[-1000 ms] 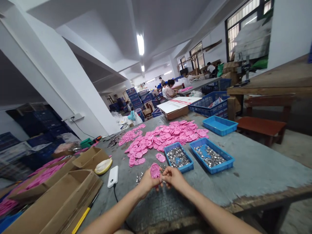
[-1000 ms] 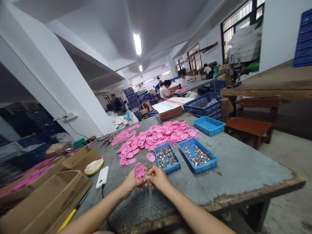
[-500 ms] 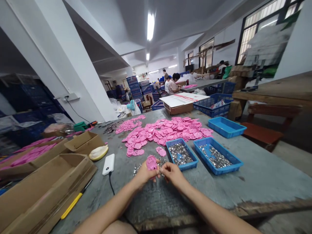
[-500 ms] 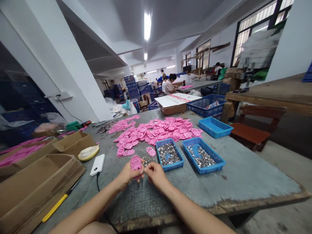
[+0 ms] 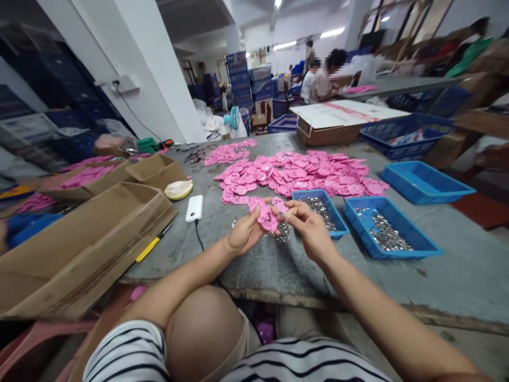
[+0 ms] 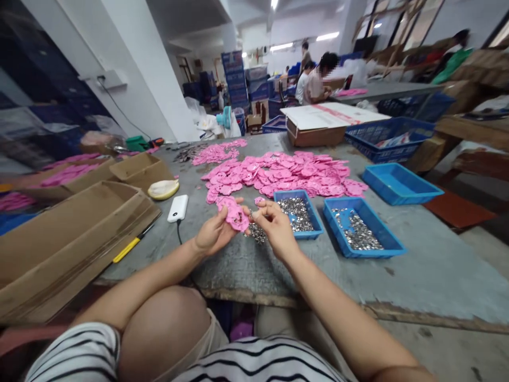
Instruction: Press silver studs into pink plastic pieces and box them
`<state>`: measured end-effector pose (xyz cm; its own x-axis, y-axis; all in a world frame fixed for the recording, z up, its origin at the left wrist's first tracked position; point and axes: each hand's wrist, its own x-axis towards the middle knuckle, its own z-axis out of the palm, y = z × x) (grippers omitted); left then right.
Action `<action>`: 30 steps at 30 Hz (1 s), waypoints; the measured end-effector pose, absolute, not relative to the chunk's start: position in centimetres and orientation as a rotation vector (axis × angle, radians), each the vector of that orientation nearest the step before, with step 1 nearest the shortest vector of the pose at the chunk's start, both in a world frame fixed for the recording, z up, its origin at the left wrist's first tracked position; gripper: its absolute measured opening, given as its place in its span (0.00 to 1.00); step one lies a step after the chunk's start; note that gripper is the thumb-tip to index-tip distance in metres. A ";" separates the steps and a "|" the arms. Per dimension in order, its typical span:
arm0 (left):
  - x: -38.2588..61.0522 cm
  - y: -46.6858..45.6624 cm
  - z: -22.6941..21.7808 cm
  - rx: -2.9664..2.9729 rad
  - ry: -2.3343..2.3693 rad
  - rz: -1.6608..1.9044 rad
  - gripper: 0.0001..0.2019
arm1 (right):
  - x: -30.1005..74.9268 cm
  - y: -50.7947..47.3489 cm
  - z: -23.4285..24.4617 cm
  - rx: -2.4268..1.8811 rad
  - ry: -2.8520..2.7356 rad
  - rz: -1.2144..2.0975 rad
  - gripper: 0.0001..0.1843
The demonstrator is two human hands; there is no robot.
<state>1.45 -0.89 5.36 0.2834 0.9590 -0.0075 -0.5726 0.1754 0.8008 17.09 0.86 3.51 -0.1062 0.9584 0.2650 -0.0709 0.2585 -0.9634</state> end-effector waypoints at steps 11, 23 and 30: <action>1.1 -1.8 5.9 0.788 0.514 1.279 0.23 | 15.4 -0.1 5.3 -0.830 -1.458 1.072 0.14; 0.6 -1.4 5.2 0.784 0.529 1.287 0.23 | 14.2 0.9 4.6 -0.866 -1.518 1.025 0.15; 0.5 -1.6 5.1 0.704 0.545 1.290 0.24 | 14.1 1.2 4.2 -0.886 -1.572 0.985 0.13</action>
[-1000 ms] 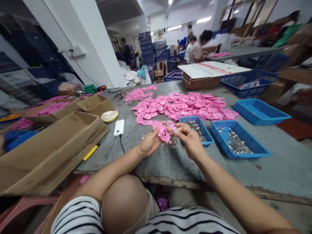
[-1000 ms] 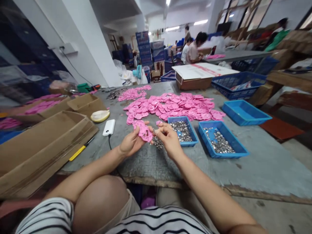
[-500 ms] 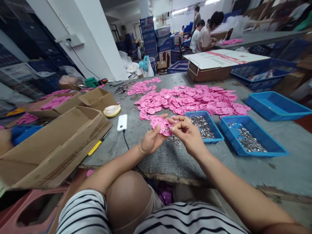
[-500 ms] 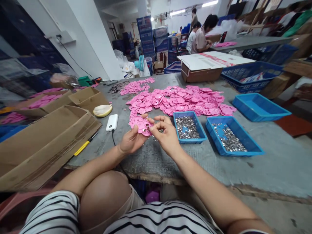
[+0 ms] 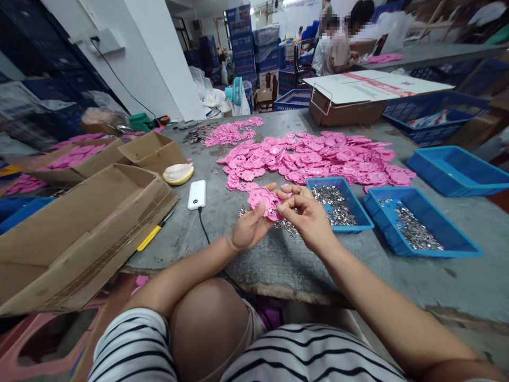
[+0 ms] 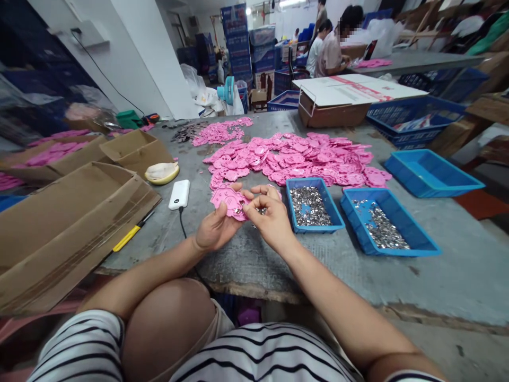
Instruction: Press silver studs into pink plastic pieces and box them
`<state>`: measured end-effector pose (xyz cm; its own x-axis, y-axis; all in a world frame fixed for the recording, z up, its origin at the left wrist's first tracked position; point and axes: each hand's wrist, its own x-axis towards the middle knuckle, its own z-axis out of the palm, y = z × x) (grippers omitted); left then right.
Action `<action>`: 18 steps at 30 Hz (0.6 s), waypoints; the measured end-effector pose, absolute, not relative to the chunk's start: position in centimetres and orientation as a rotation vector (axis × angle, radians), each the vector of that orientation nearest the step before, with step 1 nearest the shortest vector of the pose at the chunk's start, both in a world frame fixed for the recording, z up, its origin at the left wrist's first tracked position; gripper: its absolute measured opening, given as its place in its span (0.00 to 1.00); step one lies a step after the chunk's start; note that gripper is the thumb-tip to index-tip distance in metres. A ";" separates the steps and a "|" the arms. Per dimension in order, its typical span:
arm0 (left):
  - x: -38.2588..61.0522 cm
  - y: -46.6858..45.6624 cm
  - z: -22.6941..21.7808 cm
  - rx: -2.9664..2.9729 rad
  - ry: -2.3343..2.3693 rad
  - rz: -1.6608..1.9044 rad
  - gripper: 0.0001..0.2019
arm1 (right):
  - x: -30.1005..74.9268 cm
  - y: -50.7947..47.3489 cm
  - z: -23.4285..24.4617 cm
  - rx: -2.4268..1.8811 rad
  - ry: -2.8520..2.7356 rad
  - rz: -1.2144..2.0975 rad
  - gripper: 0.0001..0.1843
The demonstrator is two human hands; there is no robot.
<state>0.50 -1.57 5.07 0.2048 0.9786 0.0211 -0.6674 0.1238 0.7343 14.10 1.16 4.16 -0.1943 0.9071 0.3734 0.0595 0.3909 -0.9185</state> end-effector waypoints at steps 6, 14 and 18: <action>0.4 -1.4 4.4 0.680 0.516 1.301 0.22 | 13.3 1.0 2.8 -0.909 -1.660 0.675 0.08; -0.4 -0.6 3.4 0.653 0.533 1.279 0.18 | 19.2 4.3 3.2 -1.036 -1.745 0.349 0.05; -1.5 -0.4 2.8 0.610 0.667 1.264 0.12 | 29.0 7.3 2.7 -1.622 -1.630 0.082 0.11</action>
